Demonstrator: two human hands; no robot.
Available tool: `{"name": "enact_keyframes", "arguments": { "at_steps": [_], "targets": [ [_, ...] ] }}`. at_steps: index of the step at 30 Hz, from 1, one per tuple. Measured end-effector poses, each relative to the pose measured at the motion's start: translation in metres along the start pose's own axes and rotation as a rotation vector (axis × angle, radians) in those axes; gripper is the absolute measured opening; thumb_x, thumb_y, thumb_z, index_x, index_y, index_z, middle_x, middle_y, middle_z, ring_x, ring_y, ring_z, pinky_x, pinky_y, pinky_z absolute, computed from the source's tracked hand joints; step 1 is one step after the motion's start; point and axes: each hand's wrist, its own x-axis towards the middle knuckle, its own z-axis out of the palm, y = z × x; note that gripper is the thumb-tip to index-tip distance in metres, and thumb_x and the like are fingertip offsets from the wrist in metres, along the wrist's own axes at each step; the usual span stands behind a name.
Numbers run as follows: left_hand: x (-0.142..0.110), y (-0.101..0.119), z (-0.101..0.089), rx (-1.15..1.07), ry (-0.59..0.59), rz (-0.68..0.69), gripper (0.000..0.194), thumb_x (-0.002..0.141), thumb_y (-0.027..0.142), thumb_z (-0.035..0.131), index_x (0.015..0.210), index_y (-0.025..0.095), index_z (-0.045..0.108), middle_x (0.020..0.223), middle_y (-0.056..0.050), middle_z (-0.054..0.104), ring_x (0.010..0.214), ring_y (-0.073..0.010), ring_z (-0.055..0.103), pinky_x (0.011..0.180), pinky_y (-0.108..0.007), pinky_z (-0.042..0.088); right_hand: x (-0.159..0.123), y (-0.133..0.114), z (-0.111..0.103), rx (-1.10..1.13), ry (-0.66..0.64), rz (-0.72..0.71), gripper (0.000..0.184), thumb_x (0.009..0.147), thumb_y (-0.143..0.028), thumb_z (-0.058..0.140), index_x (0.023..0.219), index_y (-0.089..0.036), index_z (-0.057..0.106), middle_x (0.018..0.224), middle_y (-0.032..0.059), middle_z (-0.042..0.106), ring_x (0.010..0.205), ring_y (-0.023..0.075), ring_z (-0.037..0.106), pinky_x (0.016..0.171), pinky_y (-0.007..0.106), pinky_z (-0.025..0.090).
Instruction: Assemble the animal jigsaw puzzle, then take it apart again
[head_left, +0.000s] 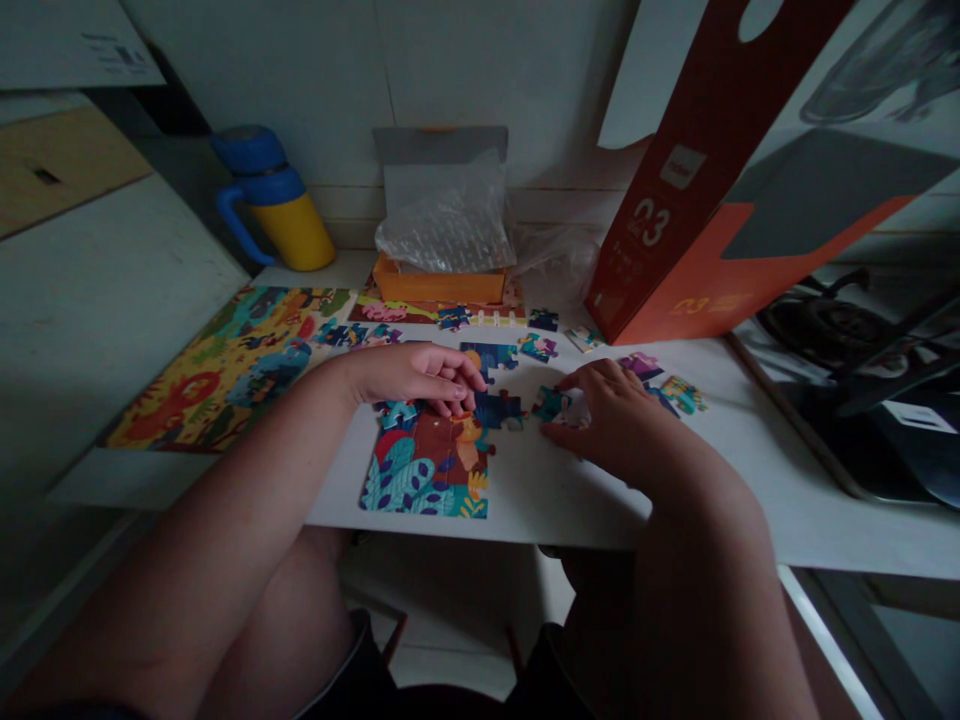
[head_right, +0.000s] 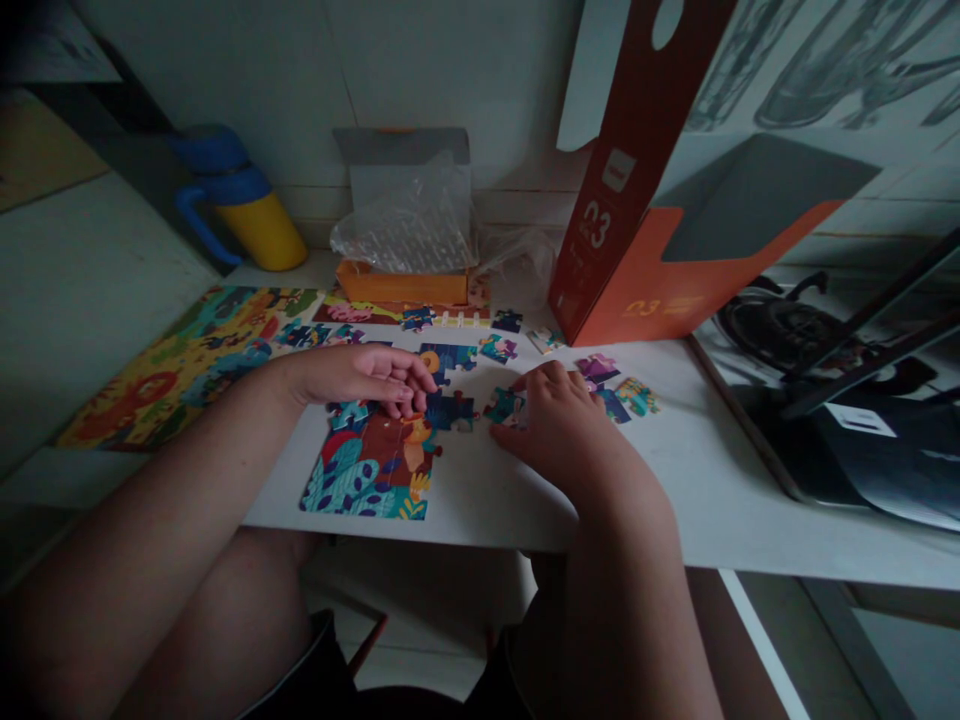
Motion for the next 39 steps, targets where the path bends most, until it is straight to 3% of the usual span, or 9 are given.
{"name": "enact_keyframes", "arguments": {
  "at_steps": [4,8,13,20,26,39],
  "targets": [
    [0.000,0.000,0.001,0.004,0.012,-0.006,0.036,0.095,0.035,0.081,0.125,0.018,0.070,0.113,-0.011,0.080,0.094,-0.0155,0.077,0.085,-0.028,0.061,0.001,-0.004,-0.002,0.017,-0.031,0.001,0.046,0.088,-0.045,0.069,0.125,-0.018,0.067,0.137,0.0190,0.061,0.133,0.0405,0.057,0.111,0.059,0.048],
    [0.000,0.001,0.001,0.012,0.011,-0.005,0.036,0.095,0.036,0.081,0.125,0.018,0.069,0.113,-0.011,0.080,0.094,-0.0155,0.077,0.084,-0.028,0.061,0.001,-0.004,0.000,0.014,-0.017,0.007,0.058,0.088,-0.047,0.068,0.137,-0.016,0.062,0.142,0.0208,0.058,0.138,0.0423,0.053,0.111,0.058,0.047],
    [0.000,0.001,0.001,0.028,0.011,-0.003,0.035,0.096,0.035,0.079,0.125,0.018,0.070,0.113,-0.011,0.080,0.094,-0.0157,0.077,0.083,-0.027,0.061,0.001,-0.003,0.000,-0.013,-0.041,0.008,0.055,0.088,-0.049,0.067,0.134,-0.019,0.064,0.140,0.0191,0.058,0.137,0.0422,0.054,0.113,0.056,0.045],
    [0.000,-0.001,0.002,0.023,0.028,-0.013,0.033,0.097,0.034,0.078,0.125,0.020,0.070,0.113,-0.010,0.080,0.094,-0.0164,0.077,0.085,-0.029,0.061,0.001,-0.009,-0.005,-0.014,-0.065,0.021,0.055,0.083,-0.046,0.069,0.131,-0.020,0.062,0.142,0.0196,0.056,0.140,0.0443,0.051,0.116,0.061,0.041],
    [0.000,0.002,0.003,0.027,0.034,-0.017,0.033,0.095,0.033,0.079,0.125,0.020,0.071,0.113,-0.010,0.080,0.095,-0.0164,0.077,0.085,-0.029,0.061,-0.001,-0.008,-0.004,-0.023,-0.066,-0.013,0.058,0.086,-0.046,0.067,0.138,-0.021,0.061,0.144,0.0192,0.054,0.138,0.0440,0.050,0.112,0.060,0.042],
    [-0.001,0.005,0.004,0.025,0.052,-0.019,0.036,0.090,0.033,0.083,0.121,0.019,0.073,0.110,-0.011,0.081,0.092,-0.0173,0.078,0.081,-0.028,0.061,-0.003,-0.010,-0.006,0.022,-0.031,-0.016,0.049,0.082,-0.041,0.073,0.124,-0.021,0.056,0.133,0.0184,0.061,0.128,0.0432,0.058,0.102,0.056,0.049]
  ]
}}
